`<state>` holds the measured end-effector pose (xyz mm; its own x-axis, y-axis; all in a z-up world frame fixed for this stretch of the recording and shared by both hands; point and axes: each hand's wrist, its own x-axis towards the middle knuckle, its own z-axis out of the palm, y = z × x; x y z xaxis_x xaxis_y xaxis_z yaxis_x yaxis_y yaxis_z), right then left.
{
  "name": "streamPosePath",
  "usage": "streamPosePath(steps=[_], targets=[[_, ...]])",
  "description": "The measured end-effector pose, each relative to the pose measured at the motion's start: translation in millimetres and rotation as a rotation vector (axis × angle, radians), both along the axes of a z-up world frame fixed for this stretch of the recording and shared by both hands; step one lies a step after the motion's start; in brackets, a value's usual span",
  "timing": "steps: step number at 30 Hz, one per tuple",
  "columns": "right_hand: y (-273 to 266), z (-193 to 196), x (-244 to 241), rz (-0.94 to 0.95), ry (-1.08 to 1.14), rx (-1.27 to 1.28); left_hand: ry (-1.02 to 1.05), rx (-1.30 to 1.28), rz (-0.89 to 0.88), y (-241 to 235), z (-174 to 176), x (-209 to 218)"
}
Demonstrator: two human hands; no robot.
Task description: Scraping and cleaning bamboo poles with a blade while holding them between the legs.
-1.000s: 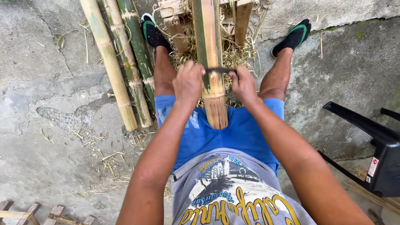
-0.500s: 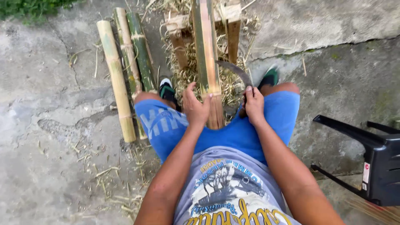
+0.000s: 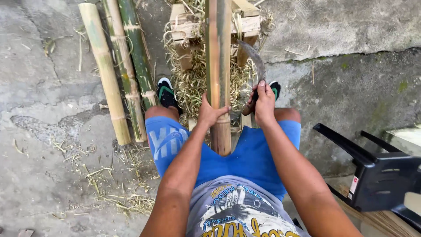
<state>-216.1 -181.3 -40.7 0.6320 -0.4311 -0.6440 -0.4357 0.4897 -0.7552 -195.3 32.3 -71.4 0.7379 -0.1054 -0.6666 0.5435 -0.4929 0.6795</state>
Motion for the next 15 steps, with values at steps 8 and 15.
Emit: streamPosePath(steps=[8,15], targets=[[2.7,-14.5,15.3,0.249,-0.047,-0.361,0.062,-0.240,0.032,7.9,4.4,2.3],[22.9,-5.4,22.5,0.371,-0.084,-0.545,-0.485,0.141,-0.053,4.8,73.7,-1.4]])
